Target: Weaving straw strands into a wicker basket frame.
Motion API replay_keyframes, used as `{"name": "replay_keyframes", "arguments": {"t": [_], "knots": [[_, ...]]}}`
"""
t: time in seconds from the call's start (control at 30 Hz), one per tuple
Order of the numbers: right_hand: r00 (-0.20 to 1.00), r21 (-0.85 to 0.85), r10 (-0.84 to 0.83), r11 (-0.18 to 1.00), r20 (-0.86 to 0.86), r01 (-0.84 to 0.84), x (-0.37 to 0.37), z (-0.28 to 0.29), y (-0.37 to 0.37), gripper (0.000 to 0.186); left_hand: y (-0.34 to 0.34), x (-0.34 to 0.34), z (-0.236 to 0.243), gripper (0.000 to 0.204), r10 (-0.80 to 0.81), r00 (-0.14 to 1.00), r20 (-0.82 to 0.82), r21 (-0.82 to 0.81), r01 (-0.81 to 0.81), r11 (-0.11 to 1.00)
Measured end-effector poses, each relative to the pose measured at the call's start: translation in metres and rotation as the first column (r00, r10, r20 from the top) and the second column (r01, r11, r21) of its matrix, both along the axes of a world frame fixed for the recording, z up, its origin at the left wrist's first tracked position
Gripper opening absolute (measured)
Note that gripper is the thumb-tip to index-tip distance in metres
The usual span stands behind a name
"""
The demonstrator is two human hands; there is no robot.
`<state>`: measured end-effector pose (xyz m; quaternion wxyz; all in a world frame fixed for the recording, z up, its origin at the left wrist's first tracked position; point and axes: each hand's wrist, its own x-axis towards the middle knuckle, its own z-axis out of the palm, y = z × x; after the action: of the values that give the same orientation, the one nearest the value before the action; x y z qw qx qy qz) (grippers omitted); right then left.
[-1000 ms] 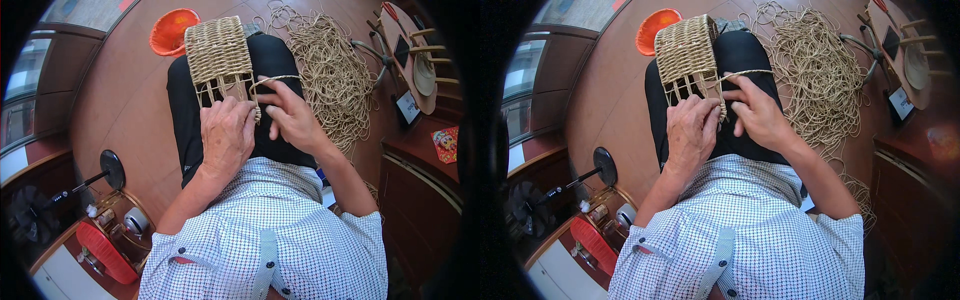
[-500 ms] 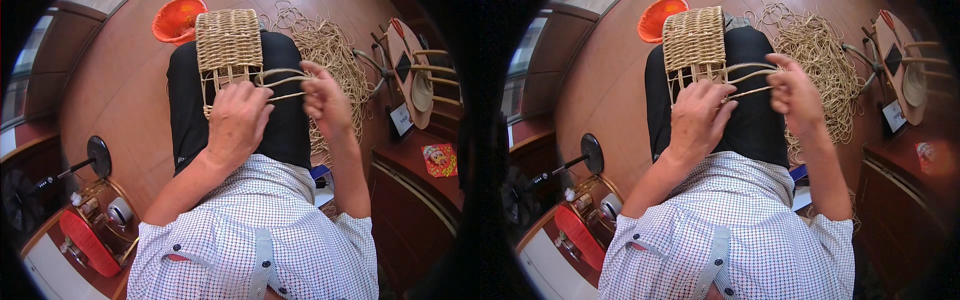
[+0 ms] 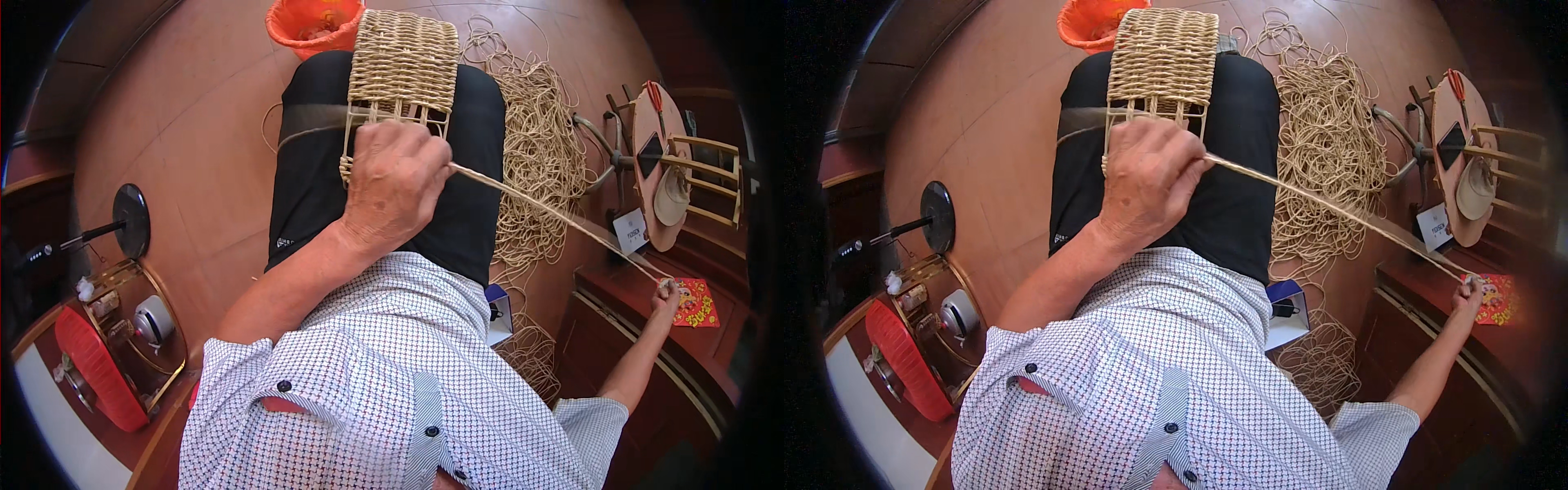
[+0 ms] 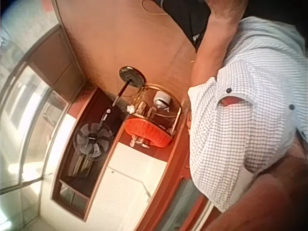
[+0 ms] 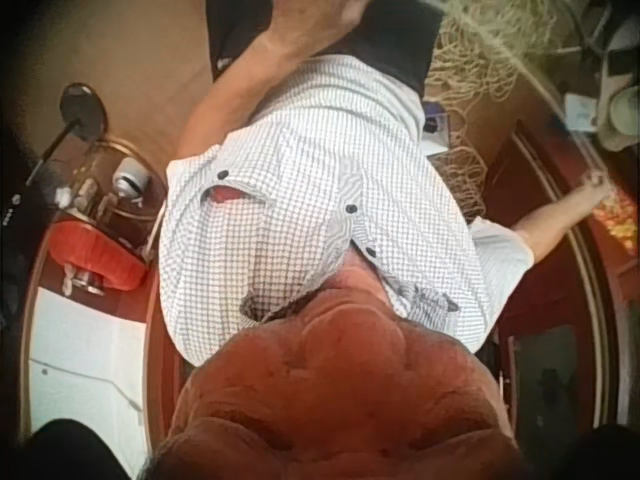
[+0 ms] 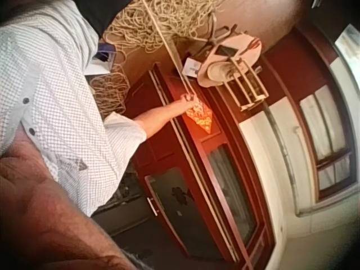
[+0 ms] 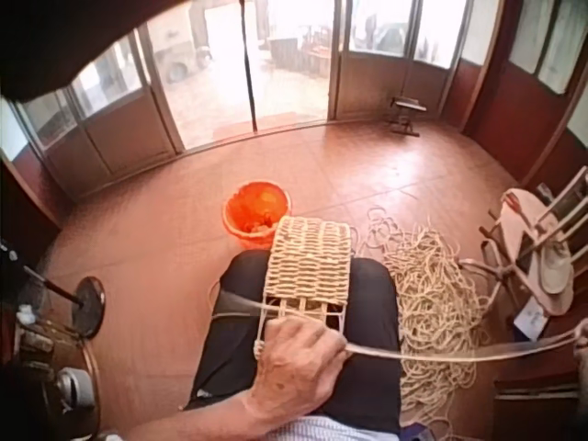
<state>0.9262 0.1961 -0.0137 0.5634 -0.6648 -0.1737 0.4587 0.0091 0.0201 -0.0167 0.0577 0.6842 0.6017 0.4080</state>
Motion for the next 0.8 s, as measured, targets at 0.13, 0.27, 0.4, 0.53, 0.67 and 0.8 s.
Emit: {"name": "replay_keyframes", "arguments": {"t": [0.13, 0.27, 0.4, 0.53, 0.67, 0.8], "knots": [[0.991, -0.001, -0.134, 0.991, -0.023, 0.134, -0.028, -0.060, -0.046, 0.016, -0.007, 0.002, 0.015, 0.012, 0.120, 0.992, -0.040, -0.083, -0.123, 0.989], [0.949, 0.018, -0.050, 0.999, 0.312, 0.047, -0.108, -0.041, -0.004, 0.038, -0.003, -0.015, 0.012, 0.013, 0.099, 0.995, 0.013, -0.152, -0.096, 0.984], [0.490, -0.019, 0.336, 0.839, 0.805, -0.544, -0.452, -0.014, -0.034, 0.035, -0.009, -0.018, 0.018, 0.014, 0.128, 0.989, -0.080, -0.189, -0.141, 0.972], [0.291, -0.015, 0.554, 0.482, 0.780, -0.876, -0.649, 0.015, -0.126, 0.037, -0.006, -0.016, 0.018, 0.015, 0.119, 0.990, -0.074, -0.194, -0.132, 0.972], [0.290, 0.068, 0.578, 0.373, 0.763, -0.925, -0.723, -0.015, -0.143, 0.035, -0.006, -0.015, 0.017, 0.016, 0.106, 0.992, -0.071, -0.196, -0.118, 0.973], [0.229, 0.104, 0.426, 0.298, 0.875, -0.949, -0.713, -0.031, -0.131, 0.022, -0.006, -0.016, 0.020, 0.016, 0.107, 0.991, -0.078, -0.200, -0.121, 0.972]]}}
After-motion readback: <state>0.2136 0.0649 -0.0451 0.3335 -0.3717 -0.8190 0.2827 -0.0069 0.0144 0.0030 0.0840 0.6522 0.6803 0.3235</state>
